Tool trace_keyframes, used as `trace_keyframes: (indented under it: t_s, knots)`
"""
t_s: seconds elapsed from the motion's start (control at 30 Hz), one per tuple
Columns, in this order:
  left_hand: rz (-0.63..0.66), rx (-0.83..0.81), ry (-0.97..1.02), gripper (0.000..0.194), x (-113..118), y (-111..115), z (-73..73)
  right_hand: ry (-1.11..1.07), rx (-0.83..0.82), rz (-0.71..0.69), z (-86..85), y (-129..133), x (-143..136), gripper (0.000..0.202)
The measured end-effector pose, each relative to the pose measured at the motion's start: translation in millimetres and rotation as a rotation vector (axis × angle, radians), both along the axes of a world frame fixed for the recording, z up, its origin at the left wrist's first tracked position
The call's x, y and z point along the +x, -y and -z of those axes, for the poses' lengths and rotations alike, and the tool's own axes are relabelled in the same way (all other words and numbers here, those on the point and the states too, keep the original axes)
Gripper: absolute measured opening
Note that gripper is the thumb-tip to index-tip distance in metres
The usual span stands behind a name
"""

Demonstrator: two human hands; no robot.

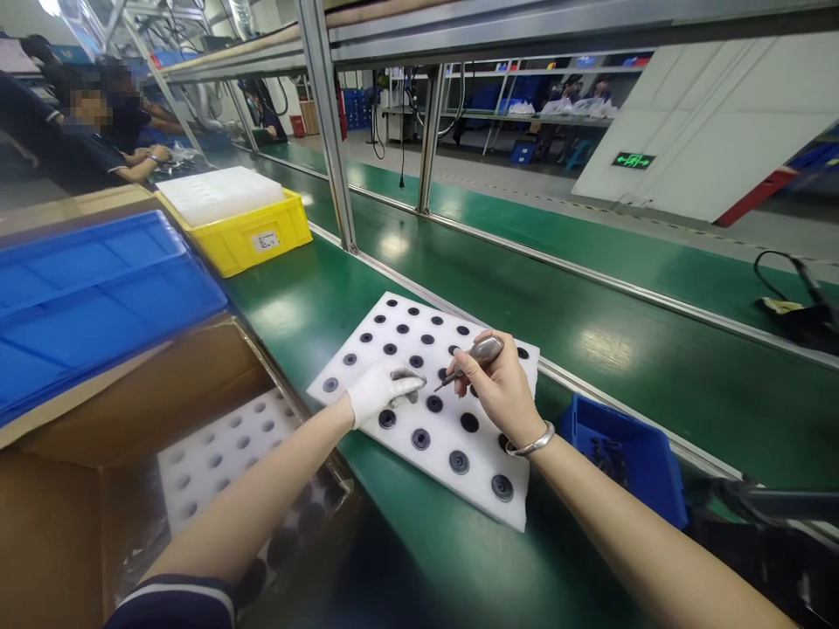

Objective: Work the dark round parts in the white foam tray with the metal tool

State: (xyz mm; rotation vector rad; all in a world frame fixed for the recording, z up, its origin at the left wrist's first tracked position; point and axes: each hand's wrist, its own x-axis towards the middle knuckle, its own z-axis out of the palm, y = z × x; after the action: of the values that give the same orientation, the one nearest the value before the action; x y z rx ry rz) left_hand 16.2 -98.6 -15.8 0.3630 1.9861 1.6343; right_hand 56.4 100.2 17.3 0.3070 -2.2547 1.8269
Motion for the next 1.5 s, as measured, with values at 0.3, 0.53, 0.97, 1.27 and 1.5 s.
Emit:
trace_keyframes:
  t_s: [0.3, 0.53, 0.97, 1.27, 1.5]
  knots:
    - [0.181, -0.723, -0.796, 0.042, 25.0, -16.6, 1.2, -0.007, -0.079, -0.079, 4.0, 9.7, 21.7, 0.027]
    - [0.221, -0.780, -0.918, 0.042, 34.3, -12.8, 1.2, -0.088, 0.173, -0.173, 5.3, 8.8, 31.1, 0.027]
    - [0.345, -0.437, -0.556, 0.027, 31.3, 10.6, 6.3, -0.050, 0.418, -0.313, 28.1, 15.6, 36.0, 0.027]
    - [-0.237, 0.300, 0.364, 0.017, 14.4, 28.3, -4.6, -0.065, 0.475, -0.380, 30.5, 13.8, 37.9, 0.026]
    - [-0.231, 0.472, 0.402, 0.022, 14.6, 30.6, 12.5, -0.090, 0.528, -0.337, 36.6, 24.1, 39.9, 0.023]
